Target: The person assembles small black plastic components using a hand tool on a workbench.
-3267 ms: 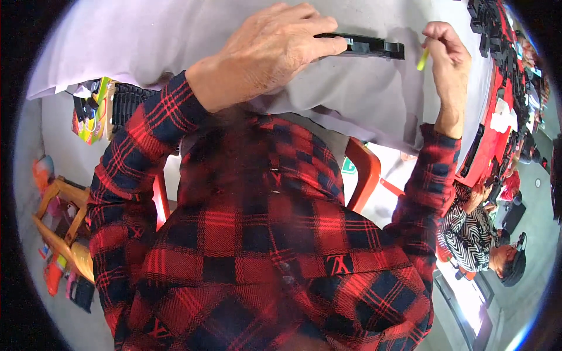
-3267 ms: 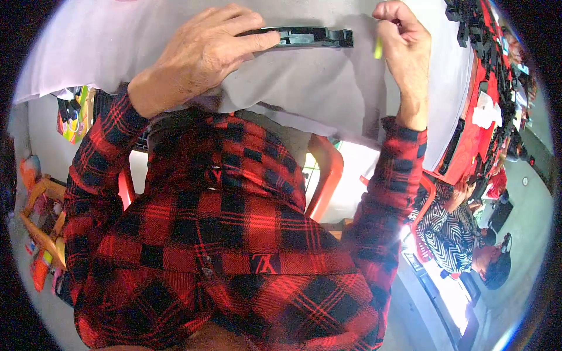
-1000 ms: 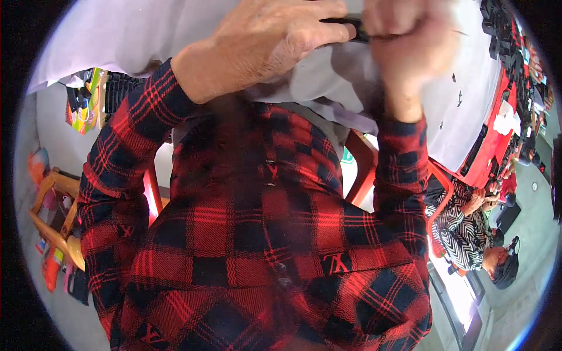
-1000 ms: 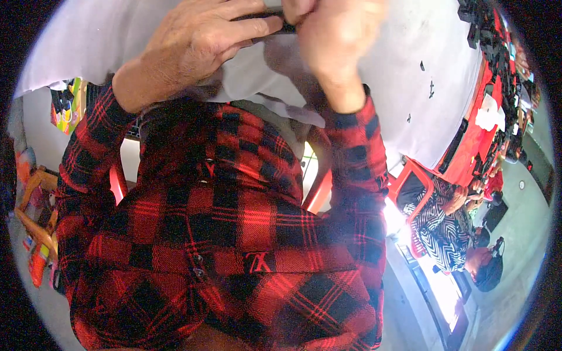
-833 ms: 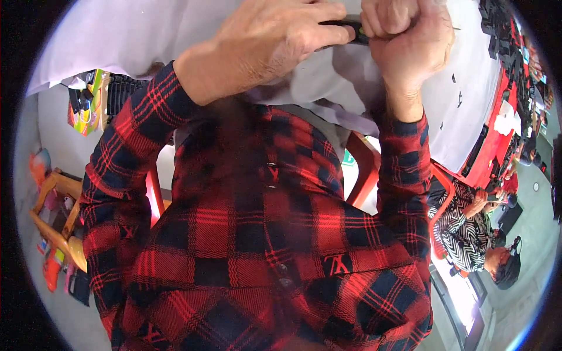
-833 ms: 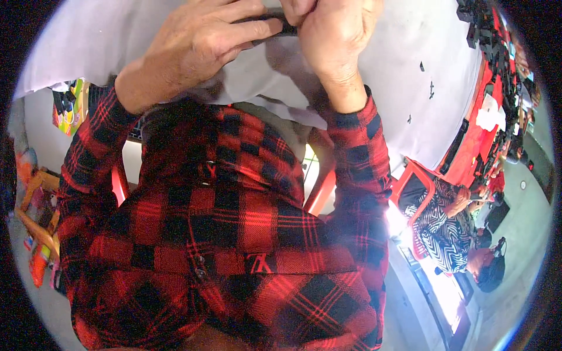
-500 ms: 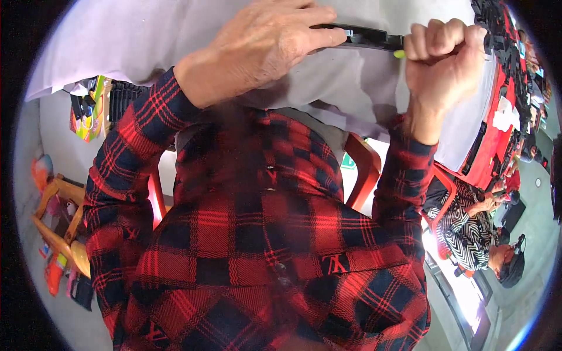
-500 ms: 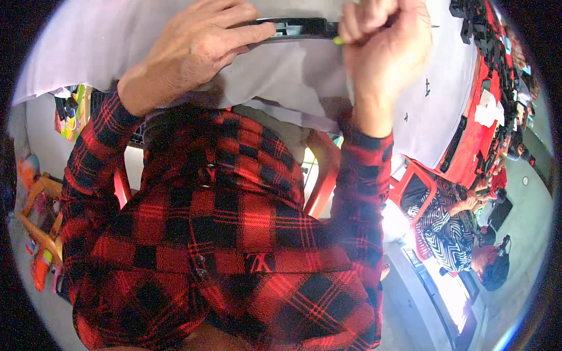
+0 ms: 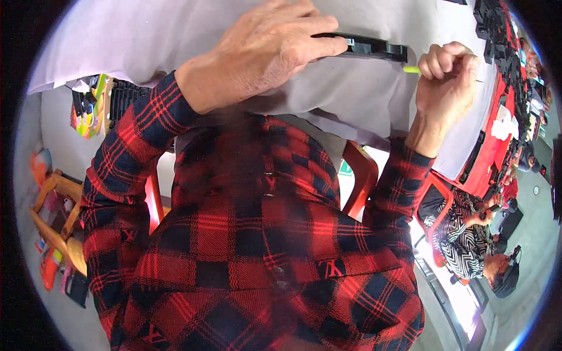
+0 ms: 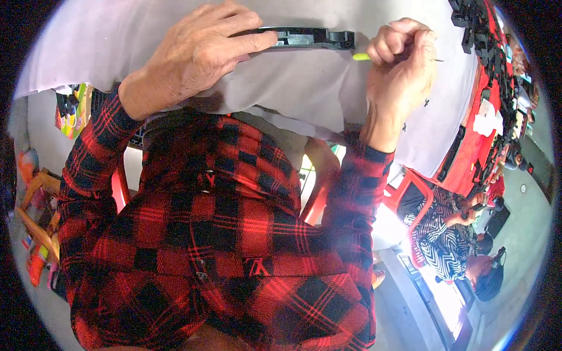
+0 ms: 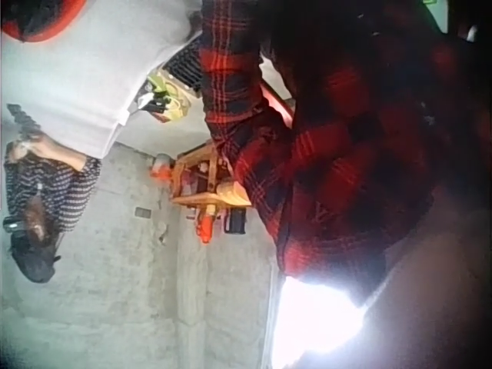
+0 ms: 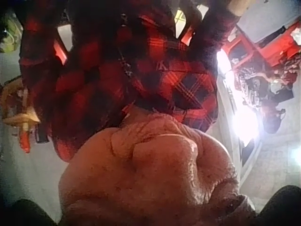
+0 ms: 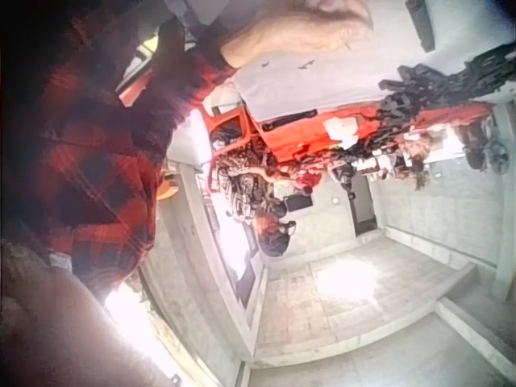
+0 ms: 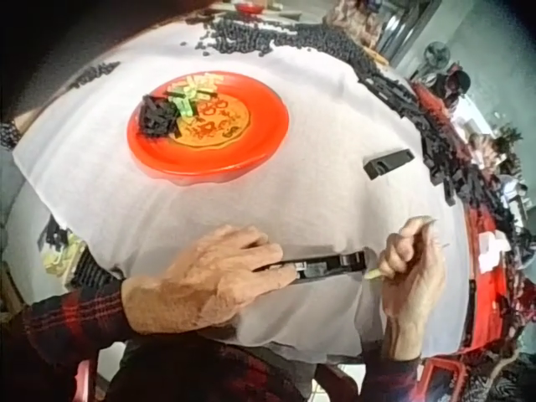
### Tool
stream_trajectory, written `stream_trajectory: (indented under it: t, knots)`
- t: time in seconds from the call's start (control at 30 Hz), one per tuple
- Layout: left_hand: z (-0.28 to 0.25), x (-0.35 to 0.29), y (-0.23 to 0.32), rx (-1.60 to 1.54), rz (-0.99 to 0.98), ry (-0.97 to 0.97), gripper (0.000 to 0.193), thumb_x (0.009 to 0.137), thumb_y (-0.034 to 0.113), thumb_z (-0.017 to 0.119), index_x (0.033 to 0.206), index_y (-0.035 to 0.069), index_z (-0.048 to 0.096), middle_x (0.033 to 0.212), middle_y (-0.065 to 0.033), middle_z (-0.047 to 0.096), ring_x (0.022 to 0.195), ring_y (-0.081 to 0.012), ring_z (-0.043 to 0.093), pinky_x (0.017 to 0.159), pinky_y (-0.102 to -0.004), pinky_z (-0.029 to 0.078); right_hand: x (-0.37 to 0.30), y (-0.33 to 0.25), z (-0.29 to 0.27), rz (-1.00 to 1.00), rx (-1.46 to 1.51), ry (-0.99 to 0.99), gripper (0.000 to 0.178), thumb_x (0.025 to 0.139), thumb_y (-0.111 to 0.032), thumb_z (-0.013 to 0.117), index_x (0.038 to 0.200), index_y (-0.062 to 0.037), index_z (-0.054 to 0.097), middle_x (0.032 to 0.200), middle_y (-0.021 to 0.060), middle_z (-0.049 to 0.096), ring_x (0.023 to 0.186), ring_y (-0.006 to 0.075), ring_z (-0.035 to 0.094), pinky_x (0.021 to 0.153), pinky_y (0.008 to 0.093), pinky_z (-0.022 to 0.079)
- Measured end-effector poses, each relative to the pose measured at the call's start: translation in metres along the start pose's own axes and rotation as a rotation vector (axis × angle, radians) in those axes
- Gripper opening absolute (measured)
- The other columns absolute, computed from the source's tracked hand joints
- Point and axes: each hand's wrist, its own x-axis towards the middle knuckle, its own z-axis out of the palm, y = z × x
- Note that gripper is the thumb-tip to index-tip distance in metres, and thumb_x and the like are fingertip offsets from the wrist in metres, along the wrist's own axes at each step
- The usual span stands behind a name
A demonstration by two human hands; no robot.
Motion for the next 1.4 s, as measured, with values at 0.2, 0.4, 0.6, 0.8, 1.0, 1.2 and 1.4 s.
stream_trajectory:
  t: [0.2, 0.4, 0.6, 0.8, 1.0, 1.2, 1.4]
  knots:
    - [-0.022, 0.025, 0.008, -0.289, -0.258, -0.311, 0.021, 0.09, 0.012, 0.061, 0.109, 0.007, 0.069, 0.098, -0.006, 0.062, 0.098, -0.024, 0.062, 0.085, -0.0366, 0.05, 0.004, -0.009, -0.006, 0.028, 0.384, -0.291, 0.05, 0.105, -0.046, 0.05, 0.072, -0.008, 0.05, 0.061, -0.0048, 0.029, 0.051, 0.0095, 0.022, 0.047, 0.0271, 0.017]
    - [-0.026, 0.026, 0.009, -0.296, -0.275, -0.364, 0.021, 0.09, 0.012, 0.06, 0.108, 0.005, 0.069, 0.098, -0.007, 0.062, 0.098, -0.0243, 0.062, 0.086, -0.0364, 0.049, 0.01, 0.014, 0.026, 0.155, 0.43, -0.352, 0.061, 0.106, -0.057, 0.041, 0.064, -0.013, 0.033, 0.057, -0.0026, 0.024, 0.05, 0.0126, 0.017, 0.048, 0.0311, 0.015]
    - [-0.023, 0.024, 0.008, -0.358, -0.284, -0.304, 0.024, 0.09, 0.013, 0.059, 0.11, 0.004, 0.069, 0.102, -0.0076, 0.062, 0.101, -0.0244, 0.062, 0.089, -0.0369, 0.049, 0.007, 0.028, 0.032, 0.108, 0.323, -0.286, 0.062, 0.106, -0.057, 0.036, 0.064, -0.012, 0.03, 0.057, -0.0019, 0.021, 0.051, 0.0131, 0.015, 0.048, 0.0318, 0.015]
    - [-0.008, 0.01, 0.001, -0.01, -0.012, -0.081, 0.025, 0.089, 0.013, 0.059, 0.111, 0.004, 0.068, 0.103, -0.0078, 0.062, 0.103, -0.0248, 0.062, 0.091, -0.0385, 0.049, 0.007, 0.029, 0.036, 0.107, 0.311, -0.317, 0.061, 0.107, -0.055, 0.036, 0.065, -0.0118, 0.031, 0.057, -0.0015, 0.022, 0.051, 0.0132, 0.015, 0.048, 0.0321, 0.016]
    - [-0.006, 0.009, 0.003, -0.019, -0.032, -0.083, 0.024, 0.089, 0.012, 0.059, 0.111, 0.005, 0.068, 0.104, -0.0075, 0.063, 0.104, -0.0246, 0.061, 0.092, -0.0387, 0.049, 0.013, 0.033, 0.023, 0.144, 0.473, -0.41, 0.06, 0.106, -0.056, 0.041, 0.066, -0.012, 0.032, 0.057, -0.0016, 0.024, 0.051, 0.0133, 0.016, 0.049, 0.0317, 0.016]
    - [-0.021, 0.021, 0.009, -0.337, -0.292, -0.3, 0.025, 0.089, 0.012, 0.06, 0.111, 0.005, 0.069, 0.104, -0.0074, 0.063, 0.103, -0.0248, 0.061, 0.091, -0.0388, 0.049, 0.014, 0.033, 0.023, 0.157, 0.46, -0.412, 0.059, 0.105, -0.057, 0.043, 0.067, -0.0125, 0.033, 0.057, -0.0018, 0.024, 0.052, 0.0134, 0.017, 0.048, 0.0312, 0.017]
    - [-0.022, 0.021, 0.008, -0.319, -0.287, -0.312, 0.023, 0.089, 0.012, 0.06, 0.109, 0.005, 0.069, 0.101, -0.0077, 0.063, 0.101, -0.0252, 0.061, 0.09, -0.0384, 0.049, 0.007, 0.029, 0.037, 0.111, 0.25, -0.273, 0.06, 0.104, -0.057, 0.041, 0.066, -0.0132, 0.027, 0.058, -0.0023, 0.02, 0.052, 0.0126, 0.013, 0.049, 0.0311, 0.014]
